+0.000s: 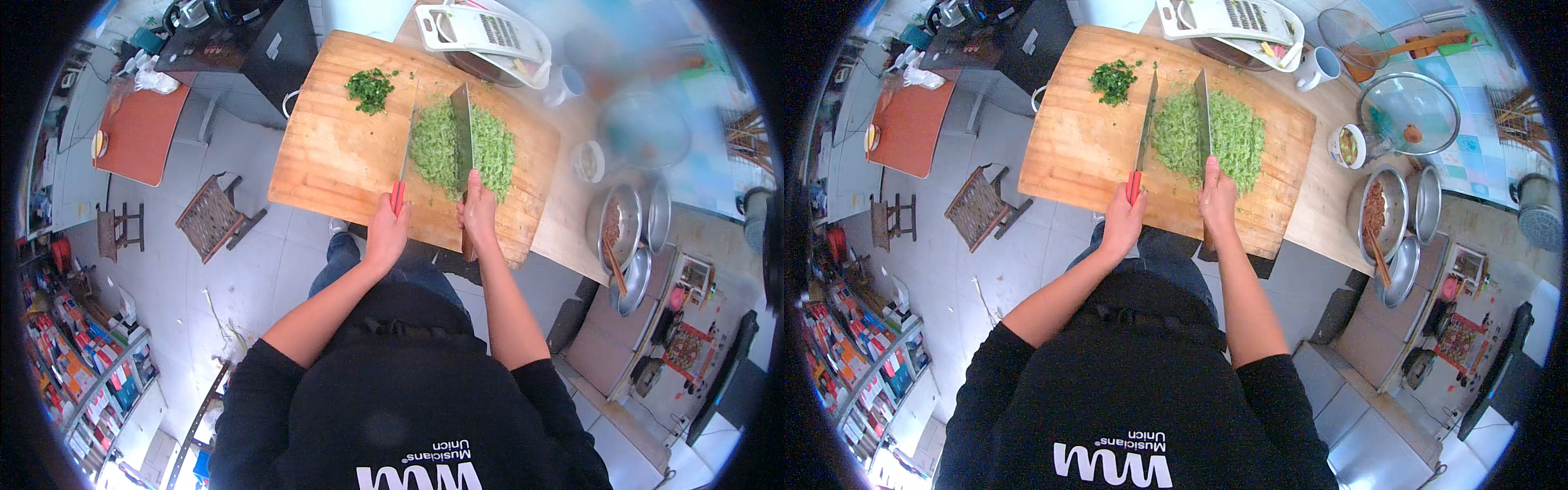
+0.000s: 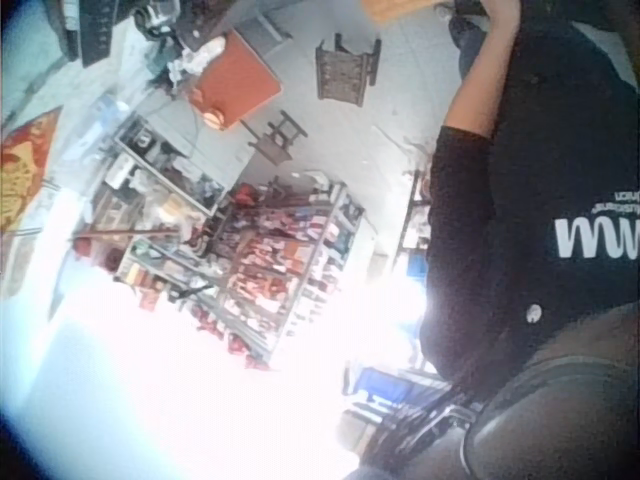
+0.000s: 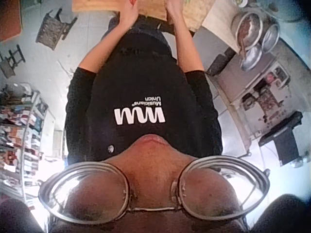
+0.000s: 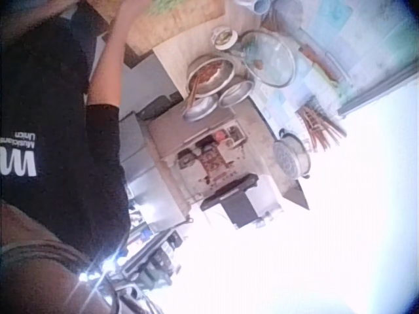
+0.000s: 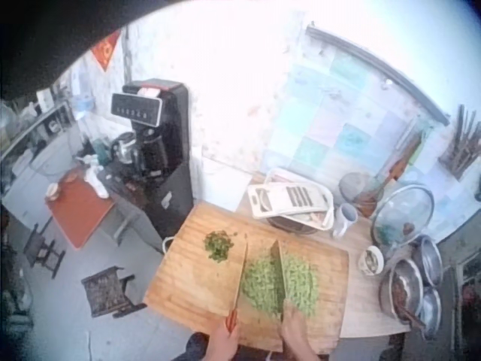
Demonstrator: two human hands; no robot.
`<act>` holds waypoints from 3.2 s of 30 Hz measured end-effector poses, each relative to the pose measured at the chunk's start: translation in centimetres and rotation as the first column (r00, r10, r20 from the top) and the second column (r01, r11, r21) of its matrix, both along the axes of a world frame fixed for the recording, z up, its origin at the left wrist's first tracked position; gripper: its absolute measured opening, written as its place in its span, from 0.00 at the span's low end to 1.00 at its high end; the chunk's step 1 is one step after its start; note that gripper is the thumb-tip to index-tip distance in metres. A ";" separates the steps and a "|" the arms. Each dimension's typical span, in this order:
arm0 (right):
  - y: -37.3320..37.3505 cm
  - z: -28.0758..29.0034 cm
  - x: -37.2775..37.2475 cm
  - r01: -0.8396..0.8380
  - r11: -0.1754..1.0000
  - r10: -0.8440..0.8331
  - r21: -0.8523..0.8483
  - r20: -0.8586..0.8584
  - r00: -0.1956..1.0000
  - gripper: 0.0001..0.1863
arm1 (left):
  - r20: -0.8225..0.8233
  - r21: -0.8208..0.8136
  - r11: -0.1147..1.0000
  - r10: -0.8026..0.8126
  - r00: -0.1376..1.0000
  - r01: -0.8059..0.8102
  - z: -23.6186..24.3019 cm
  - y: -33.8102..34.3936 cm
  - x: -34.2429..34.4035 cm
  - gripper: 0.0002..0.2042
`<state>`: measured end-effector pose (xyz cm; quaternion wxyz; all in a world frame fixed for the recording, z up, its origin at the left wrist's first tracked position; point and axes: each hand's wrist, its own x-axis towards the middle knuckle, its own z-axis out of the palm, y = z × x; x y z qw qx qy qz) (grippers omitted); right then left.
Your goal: The person uses two large knives to repeatedly chop a pile of green vegetables on a wooden cutting board. The chopped vegetables accumulate in a finer pile as the person continues chopping.
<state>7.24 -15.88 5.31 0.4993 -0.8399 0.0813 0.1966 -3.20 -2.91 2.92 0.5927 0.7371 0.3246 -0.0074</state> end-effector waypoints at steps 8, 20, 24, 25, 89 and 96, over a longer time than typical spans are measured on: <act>-1.3 0.3 0.1 0.095 0.993 -0.088 0.063 -0.114 0.990 0.32 | -0.025 -0.001 1.000 -0.018 1.000 0.018 0.5 0.1 0.1 0.13; -2.5 1.5 -0.2 0.225 0.967 -0.212 0.119 -0.112 0.971 0.29 | -0.013 -0.012 1.000 0.020 1.000 -0.020 0.1 -0.1 0.1 0.11; -2.9 1.3 -0.3 0.183 0.980 -0.171 0.073 -0.145 0.975 0.29 | -0.024 0.064 0.998 -0.009 1.000 0.010 -0.3 -0.1 0.1 0.11; -2.9 1.3 -0.2 0.210 0.976 -0.200 0.059 -0.150 0.968 0.30 | -0.033 0.053 0.999 -0.004 0.999 0.005 -0.3 -0.1 0.1 0.11; 2.2 0.1 -0.7 0.161 0.975 -0.146 0.154 -0.102 0.984 0.29 | -0.027 0.006 1.000 0.031 0.999 -0.031 -0.2 -0.1 0.3 0.13; 1.3 0.1 -1.0 0.208 0.955 -0.182 0.210 -0.134 0.974 0.29 | -0.029 -0.002 1.000 0.017 0.999 -0.017 -0.3 0.4 0.2 0.14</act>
